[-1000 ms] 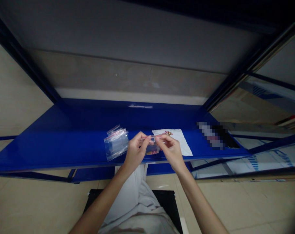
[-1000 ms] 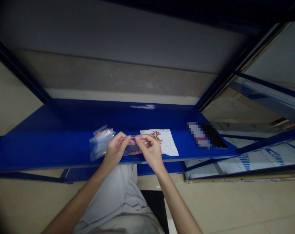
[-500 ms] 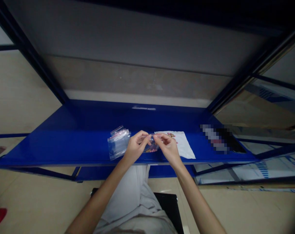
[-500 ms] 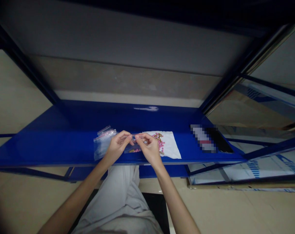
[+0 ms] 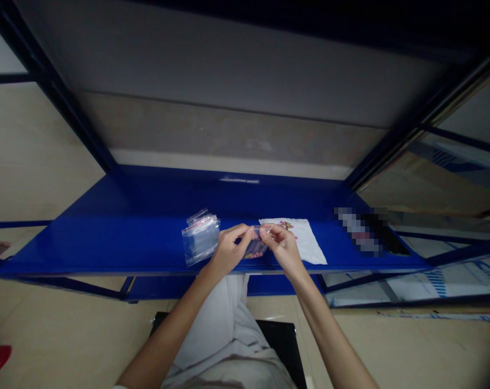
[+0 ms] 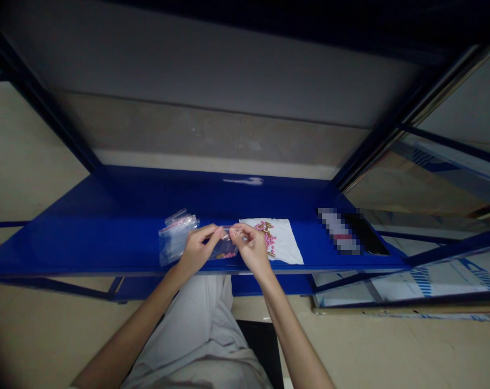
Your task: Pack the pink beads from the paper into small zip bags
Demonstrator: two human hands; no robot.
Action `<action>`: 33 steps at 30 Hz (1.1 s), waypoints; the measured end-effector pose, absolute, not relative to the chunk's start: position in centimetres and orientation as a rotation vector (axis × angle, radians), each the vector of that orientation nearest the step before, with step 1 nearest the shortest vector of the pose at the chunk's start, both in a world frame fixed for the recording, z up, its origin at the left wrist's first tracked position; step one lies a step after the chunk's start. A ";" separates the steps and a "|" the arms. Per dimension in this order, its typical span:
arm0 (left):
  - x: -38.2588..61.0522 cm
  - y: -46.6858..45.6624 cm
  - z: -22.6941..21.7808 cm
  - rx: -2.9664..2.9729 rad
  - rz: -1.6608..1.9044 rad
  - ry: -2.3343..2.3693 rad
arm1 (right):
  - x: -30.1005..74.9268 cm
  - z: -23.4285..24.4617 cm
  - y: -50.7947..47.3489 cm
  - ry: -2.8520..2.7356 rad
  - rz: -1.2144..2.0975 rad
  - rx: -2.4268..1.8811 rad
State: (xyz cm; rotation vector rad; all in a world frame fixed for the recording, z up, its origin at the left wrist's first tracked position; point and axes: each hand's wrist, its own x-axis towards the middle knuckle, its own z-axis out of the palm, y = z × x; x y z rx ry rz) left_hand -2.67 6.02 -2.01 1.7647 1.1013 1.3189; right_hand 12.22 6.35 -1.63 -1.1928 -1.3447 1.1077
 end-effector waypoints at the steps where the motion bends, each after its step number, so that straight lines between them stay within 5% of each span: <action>1: -2.7 6.0 -2.1 1.755 1.315 1.088 | 12.2 -1.7 6.4 -1.332 1.109 -1.194; 33: -4.9 5.1 -2.5 1.870 1.104 0.958 | 10.5 -0.9 5.6 -1.476 1.281 -0.877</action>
